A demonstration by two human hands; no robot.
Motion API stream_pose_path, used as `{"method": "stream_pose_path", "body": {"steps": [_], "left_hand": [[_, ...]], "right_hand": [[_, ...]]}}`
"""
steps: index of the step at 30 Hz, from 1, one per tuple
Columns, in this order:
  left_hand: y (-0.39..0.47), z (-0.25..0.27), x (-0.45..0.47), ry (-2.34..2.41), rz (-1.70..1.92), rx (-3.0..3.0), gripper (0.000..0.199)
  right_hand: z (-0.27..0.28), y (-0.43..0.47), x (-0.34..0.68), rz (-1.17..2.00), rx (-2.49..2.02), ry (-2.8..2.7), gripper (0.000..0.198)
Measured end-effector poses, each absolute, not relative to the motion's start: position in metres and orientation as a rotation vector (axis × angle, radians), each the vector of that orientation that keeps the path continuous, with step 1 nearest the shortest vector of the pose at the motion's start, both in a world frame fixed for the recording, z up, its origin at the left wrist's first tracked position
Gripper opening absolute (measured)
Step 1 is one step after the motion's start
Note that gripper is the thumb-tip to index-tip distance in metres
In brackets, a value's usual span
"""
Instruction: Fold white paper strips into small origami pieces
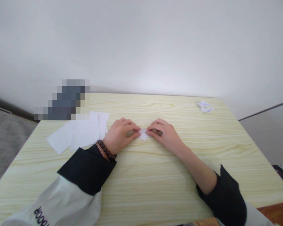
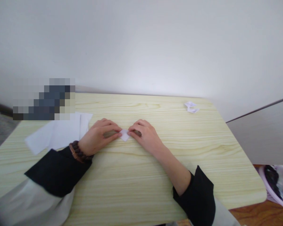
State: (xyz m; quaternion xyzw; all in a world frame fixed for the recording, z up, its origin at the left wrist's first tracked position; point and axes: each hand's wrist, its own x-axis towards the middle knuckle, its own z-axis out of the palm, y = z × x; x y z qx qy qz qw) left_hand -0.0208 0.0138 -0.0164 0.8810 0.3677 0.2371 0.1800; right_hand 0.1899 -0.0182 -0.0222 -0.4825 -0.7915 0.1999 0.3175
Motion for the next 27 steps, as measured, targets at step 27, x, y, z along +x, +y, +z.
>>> {"method": "stream_pose_path", "body": {"steps": [27], "left_hand": [[0.003, -0.009, -0.024, 0.767, 0.657, 3.027, 0.024]], "right_hand": [[-0.023, -0.032, 0.200, 0.124, -1.038, -2.430, 0.025]]}}
